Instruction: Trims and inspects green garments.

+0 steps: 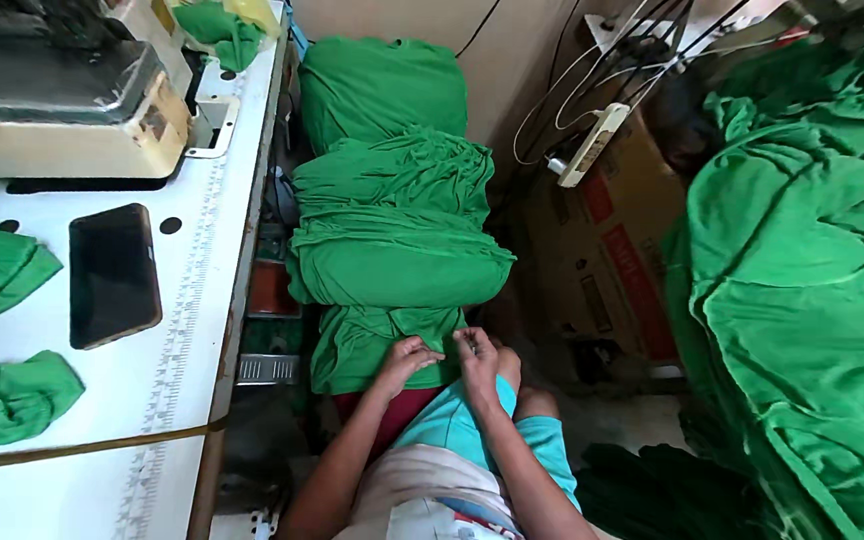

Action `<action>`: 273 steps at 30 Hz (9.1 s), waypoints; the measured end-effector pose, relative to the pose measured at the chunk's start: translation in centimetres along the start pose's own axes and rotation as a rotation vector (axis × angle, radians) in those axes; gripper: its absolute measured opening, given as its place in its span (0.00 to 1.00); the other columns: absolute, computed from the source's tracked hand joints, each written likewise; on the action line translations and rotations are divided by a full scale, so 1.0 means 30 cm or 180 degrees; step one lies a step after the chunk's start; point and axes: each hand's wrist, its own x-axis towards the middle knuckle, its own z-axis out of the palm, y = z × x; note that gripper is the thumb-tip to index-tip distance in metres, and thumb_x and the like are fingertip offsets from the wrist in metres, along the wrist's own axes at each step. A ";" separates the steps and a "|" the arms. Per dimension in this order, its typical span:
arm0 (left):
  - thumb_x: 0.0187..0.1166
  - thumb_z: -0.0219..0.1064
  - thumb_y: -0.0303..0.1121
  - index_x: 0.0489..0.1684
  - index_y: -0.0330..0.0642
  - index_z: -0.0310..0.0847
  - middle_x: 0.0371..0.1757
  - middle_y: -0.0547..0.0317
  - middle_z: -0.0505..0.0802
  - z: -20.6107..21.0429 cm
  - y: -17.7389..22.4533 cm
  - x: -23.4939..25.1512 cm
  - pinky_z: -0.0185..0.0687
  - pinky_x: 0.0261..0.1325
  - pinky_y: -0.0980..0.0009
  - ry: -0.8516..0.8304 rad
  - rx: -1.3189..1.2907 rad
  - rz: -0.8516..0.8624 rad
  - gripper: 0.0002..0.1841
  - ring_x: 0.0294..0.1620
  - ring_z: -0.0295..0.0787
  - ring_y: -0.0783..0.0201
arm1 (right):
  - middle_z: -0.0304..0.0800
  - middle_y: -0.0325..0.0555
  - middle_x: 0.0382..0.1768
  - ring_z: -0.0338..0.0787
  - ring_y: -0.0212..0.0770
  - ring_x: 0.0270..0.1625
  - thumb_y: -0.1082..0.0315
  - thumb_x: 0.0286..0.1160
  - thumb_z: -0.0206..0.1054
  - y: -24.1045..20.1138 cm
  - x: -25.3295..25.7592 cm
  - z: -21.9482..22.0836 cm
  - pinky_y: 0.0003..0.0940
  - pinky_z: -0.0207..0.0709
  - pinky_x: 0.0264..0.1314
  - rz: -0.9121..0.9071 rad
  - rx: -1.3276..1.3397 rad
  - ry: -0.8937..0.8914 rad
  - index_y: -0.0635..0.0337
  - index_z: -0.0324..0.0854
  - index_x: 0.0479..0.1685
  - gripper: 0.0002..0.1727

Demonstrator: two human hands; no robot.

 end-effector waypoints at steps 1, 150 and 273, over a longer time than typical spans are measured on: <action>0.84 0.58 0.22 0.44 0.28 0.79 0.43 0.49 0.94 0.001 0.002 -0.001 0.88 0.64 0.59 0.0008 -0.0082 -0.0021 0.06 0.50 0.94 0.58 | 0.84 0.43 0.36 0.81 0.27 0.36 0.70 0.85 0.61 0.008 0.000 -0.006 0.25 0.79 0.43 0.0024 0.0176 0.0202 0.71 0.82 0.46 0.11; 0.83 0.68 0.33 0.52 0.32 0.90 0.53 0.46 0.94 -0.101 0.122 0.086 0.83 0.66 0.61 0.0177 0.2418 -0.0050 0.12 0.54 0.92 0.59 | 0.89 0.59 0.58 0.93 0.53 0.56 0.64 0.95 0.46 -0.062 0.065 -0.018 0.53 0.87 0.56 0.1849 -0.1125 -0.1431 0.64 0.71 0.74 0.19; 0.89 0.58 0.31 0.70 0.26 0.71 0.58 0.38 0.89 -0.098 0.161 -0.138 0.88 0.56 0.56 0.1108 0.1618 0.0214 0.19 0.54 0.91 0.52 | 0.90 0.54 0.47 0.88 0.41 0.50 0.70 0.78 0.68 0.014 0.104 -0.065 0.42 0.80 0.58 0.0891 -0.0371 -0.0949 0.69 0.86 0.53 0.12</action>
